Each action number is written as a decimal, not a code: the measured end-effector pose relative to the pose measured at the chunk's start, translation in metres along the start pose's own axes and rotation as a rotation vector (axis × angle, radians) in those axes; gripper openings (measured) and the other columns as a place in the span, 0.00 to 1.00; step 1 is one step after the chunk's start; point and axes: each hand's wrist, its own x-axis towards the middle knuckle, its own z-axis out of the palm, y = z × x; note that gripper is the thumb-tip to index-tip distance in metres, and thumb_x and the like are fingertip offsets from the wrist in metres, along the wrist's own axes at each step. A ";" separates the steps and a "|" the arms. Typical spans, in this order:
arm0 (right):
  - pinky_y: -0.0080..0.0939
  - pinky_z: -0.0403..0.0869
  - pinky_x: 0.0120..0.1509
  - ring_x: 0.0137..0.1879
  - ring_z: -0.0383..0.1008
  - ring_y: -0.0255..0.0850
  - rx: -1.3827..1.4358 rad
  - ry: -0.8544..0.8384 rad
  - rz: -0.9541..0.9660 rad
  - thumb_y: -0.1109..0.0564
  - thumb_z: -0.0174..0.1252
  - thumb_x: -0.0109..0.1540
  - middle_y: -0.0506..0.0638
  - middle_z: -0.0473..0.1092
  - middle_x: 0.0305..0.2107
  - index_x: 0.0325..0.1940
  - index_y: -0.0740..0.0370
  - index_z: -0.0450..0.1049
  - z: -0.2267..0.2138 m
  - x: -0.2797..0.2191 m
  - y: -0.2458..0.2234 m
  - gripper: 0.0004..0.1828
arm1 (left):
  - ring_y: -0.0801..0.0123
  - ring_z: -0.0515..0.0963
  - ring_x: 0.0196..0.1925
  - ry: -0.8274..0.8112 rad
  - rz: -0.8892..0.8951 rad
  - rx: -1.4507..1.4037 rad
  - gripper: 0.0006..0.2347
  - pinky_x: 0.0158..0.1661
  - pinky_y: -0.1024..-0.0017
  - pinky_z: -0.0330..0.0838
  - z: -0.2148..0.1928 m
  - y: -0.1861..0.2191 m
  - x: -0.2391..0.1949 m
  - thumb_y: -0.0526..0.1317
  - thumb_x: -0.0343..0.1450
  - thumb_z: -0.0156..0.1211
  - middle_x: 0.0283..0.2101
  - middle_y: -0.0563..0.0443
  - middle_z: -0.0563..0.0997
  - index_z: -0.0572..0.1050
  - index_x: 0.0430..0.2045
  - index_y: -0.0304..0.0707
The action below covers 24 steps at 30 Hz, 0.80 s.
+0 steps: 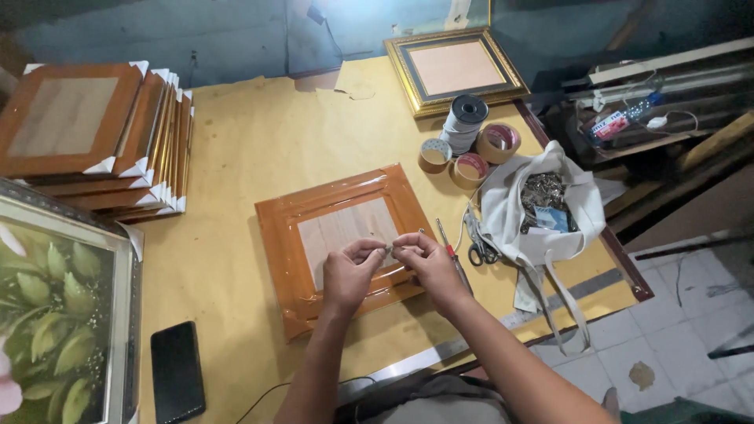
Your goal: Attaching hanging hardware and wire to the back of a picture frame using a screwdriver.
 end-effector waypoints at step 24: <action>0.32 0.72 0.35 0.32 0.67 0.30 -0.291 -0.163 -0.309 0.62 0.58 0.49 0.48 0.72 0.28 0.42 0.56 0.76 -0.037 0.019 -0.022 0.17 | 0.72 0.77 0.27 0.030 -0.011 -0.323 0.08 0.30 0.80 0.75 0.035 0.019 -0.006 0.32 0.61 0.59 0.28 0.40 0.79 0.74 0.32 0.31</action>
